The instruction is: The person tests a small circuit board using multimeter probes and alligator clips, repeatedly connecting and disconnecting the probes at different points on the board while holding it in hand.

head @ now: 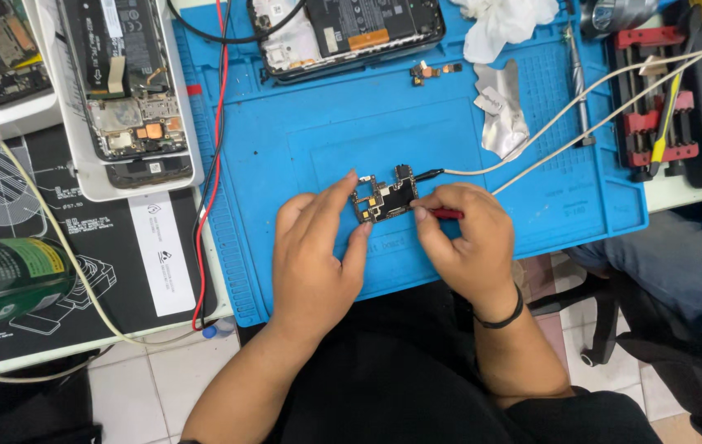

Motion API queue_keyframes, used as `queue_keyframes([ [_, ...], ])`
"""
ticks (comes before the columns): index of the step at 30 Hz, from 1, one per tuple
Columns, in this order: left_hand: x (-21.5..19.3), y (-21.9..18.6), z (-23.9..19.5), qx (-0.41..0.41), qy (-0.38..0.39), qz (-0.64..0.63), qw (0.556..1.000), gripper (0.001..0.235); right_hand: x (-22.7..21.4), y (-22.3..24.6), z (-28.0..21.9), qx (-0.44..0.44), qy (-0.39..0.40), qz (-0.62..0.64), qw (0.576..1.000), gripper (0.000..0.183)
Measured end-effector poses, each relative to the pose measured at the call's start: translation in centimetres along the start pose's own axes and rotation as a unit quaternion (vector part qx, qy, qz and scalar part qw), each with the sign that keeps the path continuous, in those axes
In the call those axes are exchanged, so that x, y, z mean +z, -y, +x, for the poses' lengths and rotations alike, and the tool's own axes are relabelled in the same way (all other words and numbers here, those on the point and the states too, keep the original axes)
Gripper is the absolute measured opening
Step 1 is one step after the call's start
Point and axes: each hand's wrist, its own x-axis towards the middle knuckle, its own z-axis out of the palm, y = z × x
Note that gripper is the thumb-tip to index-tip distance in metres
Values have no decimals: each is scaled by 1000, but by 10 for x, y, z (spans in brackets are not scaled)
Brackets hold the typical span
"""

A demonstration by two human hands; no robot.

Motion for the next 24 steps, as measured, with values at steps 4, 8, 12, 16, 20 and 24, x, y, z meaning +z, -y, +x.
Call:
queue_keyframes([
  [4,1,1,1,3,-1,1,1000,53,-1,-1,-6,72,-17,78,994,18],
  [8,1,3,-2,4,-2,2,1000,53,-1,-4,-10,68,-4,88,994,17],
  [12,0,3,-2,5,-1,0,1000,54,-1,-5,-10,61,-3,89,994,18],
  [16,0,3,-3,2,3,4,1000,54,-2,-5,-13,65,-3,88,994,18],
  [20,1,4,-3,4,6,8,1000,54,-2,-6,-14,67,-6,68,995,20],
  [24,1,4,-4,5,6,6,1000,54,-5,-3,-13,64,-13,86,994,26],
])
